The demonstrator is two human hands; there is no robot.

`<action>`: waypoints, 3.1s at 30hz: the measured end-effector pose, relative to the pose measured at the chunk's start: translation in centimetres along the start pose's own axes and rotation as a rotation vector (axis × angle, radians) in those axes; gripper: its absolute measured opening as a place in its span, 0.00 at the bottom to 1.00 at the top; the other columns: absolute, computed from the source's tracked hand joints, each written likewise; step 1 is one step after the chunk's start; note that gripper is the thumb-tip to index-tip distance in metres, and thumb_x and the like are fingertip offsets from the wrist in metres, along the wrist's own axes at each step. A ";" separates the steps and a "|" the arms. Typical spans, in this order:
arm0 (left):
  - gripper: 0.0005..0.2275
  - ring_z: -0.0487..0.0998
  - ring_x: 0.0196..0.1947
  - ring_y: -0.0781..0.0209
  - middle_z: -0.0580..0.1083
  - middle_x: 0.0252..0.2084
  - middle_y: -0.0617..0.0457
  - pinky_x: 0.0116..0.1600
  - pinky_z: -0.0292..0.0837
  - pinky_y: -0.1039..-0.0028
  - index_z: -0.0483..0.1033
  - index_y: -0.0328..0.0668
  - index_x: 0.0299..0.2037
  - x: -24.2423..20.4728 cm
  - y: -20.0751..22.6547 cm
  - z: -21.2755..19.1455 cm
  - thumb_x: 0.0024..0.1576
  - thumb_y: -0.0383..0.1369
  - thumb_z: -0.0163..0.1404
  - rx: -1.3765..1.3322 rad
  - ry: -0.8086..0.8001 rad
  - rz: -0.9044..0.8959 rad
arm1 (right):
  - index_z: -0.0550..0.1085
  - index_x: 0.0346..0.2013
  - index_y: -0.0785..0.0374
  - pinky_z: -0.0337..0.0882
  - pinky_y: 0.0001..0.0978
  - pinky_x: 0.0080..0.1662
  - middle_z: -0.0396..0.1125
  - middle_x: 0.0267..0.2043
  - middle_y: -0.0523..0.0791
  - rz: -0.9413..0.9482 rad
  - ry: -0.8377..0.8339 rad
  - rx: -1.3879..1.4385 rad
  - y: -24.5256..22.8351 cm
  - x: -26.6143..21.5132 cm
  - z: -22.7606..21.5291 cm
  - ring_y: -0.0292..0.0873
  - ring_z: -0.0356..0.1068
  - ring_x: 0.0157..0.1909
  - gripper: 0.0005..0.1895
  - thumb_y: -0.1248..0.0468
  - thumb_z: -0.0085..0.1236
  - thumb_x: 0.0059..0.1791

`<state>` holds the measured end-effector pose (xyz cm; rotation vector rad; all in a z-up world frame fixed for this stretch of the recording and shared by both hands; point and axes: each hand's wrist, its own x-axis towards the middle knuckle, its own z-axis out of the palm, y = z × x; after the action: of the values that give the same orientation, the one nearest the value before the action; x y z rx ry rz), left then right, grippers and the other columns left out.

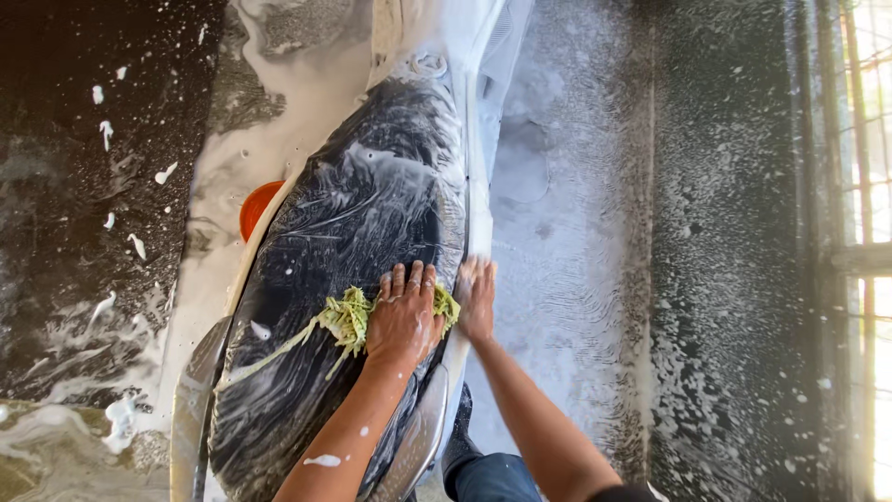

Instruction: The person sprays a white scooter with water from a hose, then uses a sponge and soapy water to scrub the seat, front panel, and handlebars.

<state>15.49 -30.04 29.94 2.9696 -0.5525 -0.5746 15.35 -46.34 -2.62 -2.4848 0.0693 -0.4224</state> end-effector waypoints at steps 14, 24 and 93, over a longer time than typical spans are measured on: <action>0.37 0.48 0.75 0.40 0.50 0.76 0.42 0.75 0.42 0.56 0.47 0.37 0.73 0.9 -0.2 0.9 0.60 0.48 0.49 0.039 -0.017 0.017 | 0.29 0.78 0.65 0.41 0.44 0.76 0.29 0.83 0.52 0.075 0.013 1.174 -2.9 -2.1 -3.5 0.52 0.39 0.81 0.42 0.52 0.37 0.60; 0.25 0.56 0.73 0.42 0.60 0.73 0.47 0.73 0.47 0.53 0.69 0.49 0.65 -3.1 -2.3 4.4 0.55 0.38 0.56 -0.038 0.294 0.241 | 0.54 0.74 0.69 0.45 0.38 0.75 0.46 0.79 0.56 0.324 0.151 0.671 -3.9 -3.3 -2.4 0.52 0.44 0.80 0.30 0.57 0.39 0.60; 0.23 0.76 0.52 0.49 0.74 0.56 0.47 0.49 0.76 0.52 0.69 0.47 0.59 -32.6 -20.3 22.7 0.64 0.53 0.40 -2.474 0.265 -0.792 | 0.69 0.59 0.58 0.70 0.40 0.44 0.69 0.53 0.45 1.060 -0.116 1.587 -41.7 -33.9 -11.1 0.44 0.70 0.49 0.26 0.43 0.41 0.58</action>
<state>-14.40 0.66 17.55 0.6166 0.8615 -0.2701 -22.27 -13.71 20.48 -0.6871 0.6591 0.1558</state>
